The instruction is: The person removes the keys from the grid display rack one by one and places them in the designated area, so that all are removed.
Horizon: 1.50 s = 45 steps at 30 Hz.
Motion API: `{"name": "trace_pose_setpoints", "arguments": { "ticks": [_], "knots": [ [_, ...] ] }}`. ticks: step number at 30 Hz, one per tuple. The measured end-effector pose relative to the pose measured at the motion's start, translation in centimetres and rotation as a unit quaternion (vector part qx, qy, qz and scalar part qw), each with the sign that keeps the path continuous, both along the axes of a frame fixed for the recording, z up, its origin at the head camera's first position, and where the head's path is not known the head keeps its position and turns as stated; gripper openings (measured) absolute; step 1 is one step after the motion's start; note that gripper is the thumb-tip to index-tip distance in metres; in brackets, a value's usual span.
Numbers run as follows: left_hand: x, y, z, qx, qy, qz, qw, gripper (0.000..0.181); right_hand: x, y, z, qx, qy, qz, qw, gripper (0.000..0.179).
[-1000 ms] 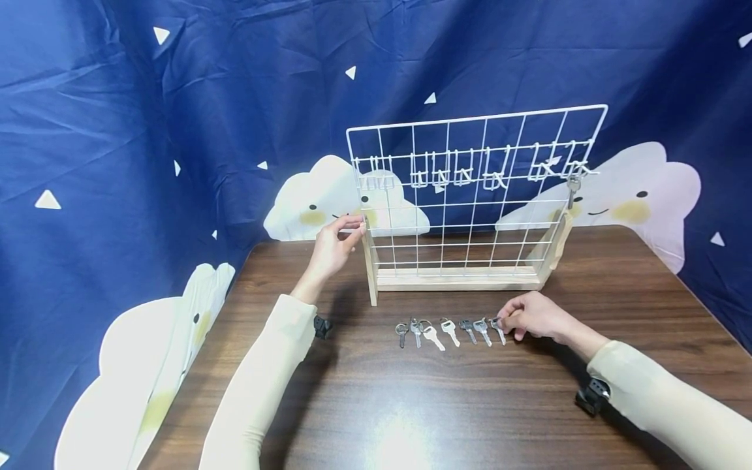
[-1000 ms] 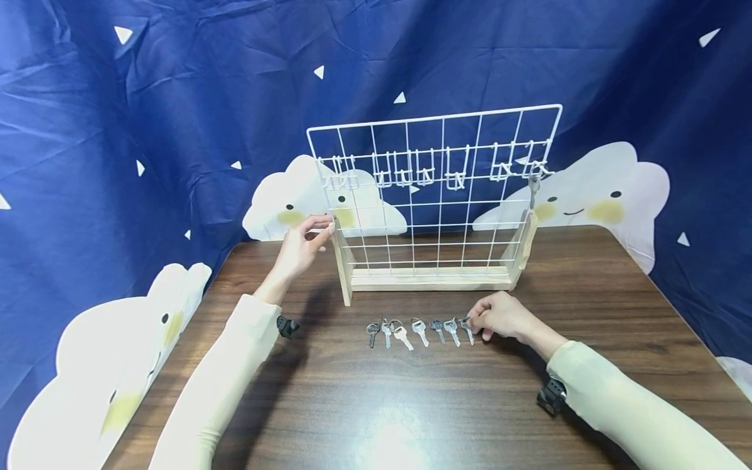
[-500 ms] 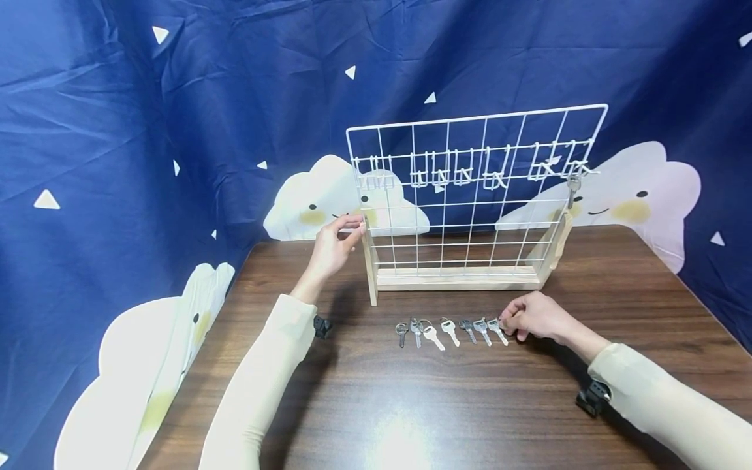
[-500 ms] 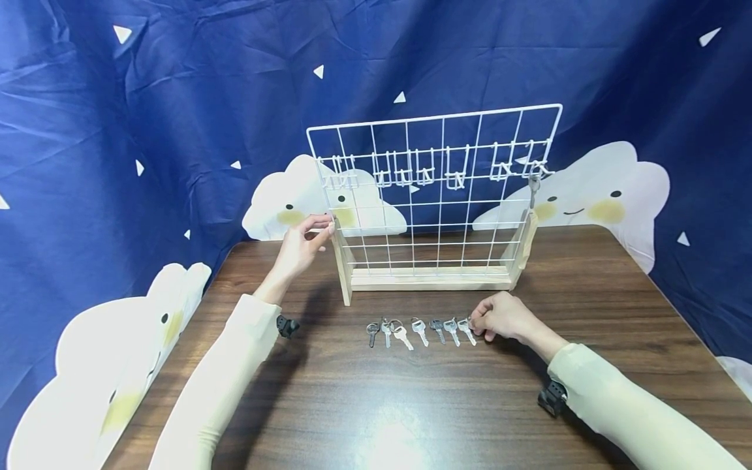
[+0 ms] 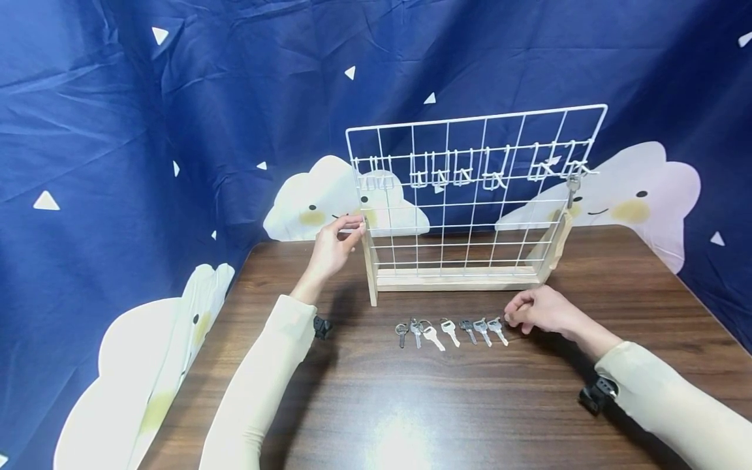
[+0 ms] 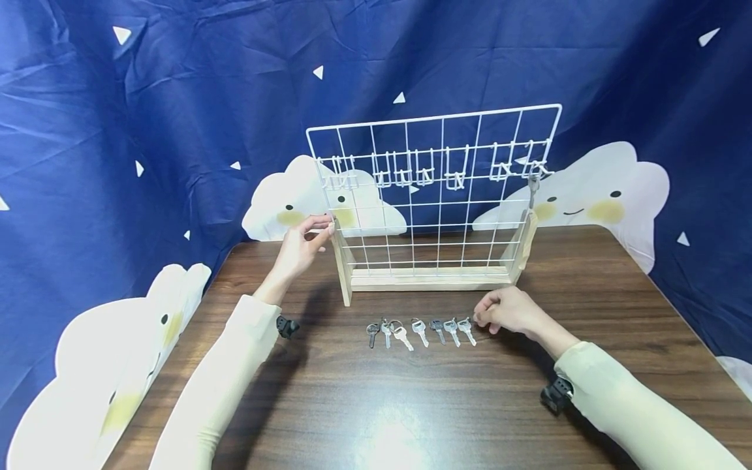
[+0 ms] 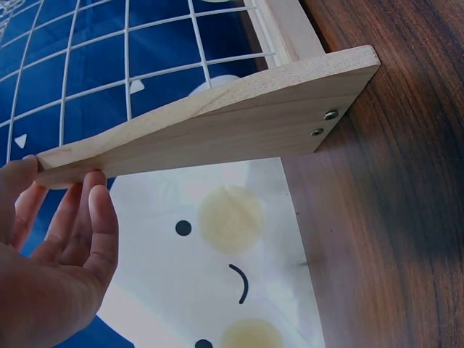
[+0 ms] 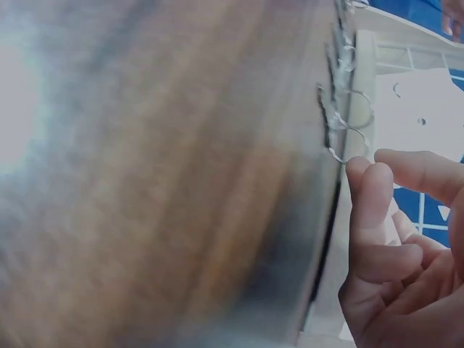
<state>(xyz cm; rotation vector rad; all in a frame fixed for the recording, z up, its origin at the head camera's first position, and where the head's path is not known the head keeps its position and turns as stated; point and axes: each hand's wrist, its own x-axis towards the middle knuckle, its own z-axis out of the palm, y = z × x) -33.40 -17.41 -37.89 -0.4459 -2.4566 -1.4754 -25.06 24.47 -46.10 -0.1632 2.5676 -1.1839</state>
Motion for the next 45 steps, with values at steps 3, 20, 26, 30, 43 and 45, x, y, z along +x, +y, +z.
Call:
{"name": "trace_pose_setpoints", "arguments": {
  "ticks": [3, 20, 26, 30, 43, 45],
  "knots": [
    [0.0, 0.0, 0.0, 0.001, 0.000, 0.000, 1.0000, 0.031, -0.1, 0.4, 0.6, -0.007, 0.005, 0.000, 1.0000, 0.022],
    [0.0, 0.1, -0.1, -0.001, 0.002, 0.002, 1.0000, 0.030, 0.6, 1.5, 4.9, -0.043, 0.071, -0.007, 0.9965, 0.030],
    [0.0, 0.1, -0.1, 0.004, 0.000, 0.001, 1.0000, 0.030, 0.6, 2.1, 6.0, -0.030, 0.105, -0.022, 0.9938, 0.032],
    [-0.1, 0.0, -0.1, 0.000, 0.001, 0.003, 1.0000, 0.030, 0.7, 2.4, 6.8, -0.030, 0.123, -0.035, 0.9913, 0.031],
    [-0.1, 0.0, -0.1, 0.001, 0.001, 0.003, 1.0000, 0.030, 1.0, 3.1, 9.1, -0.058, 0.170, -0.070, 0.9812, 0.013],
    [0.0, 0.0, -0.1, 0.004, 0.000, 0.002, 1.0000, 0.030, 0.9, 3.3, 9.4, -0.061, 0.177, -0.074, 0.9795, 0.010]
  ]
}}
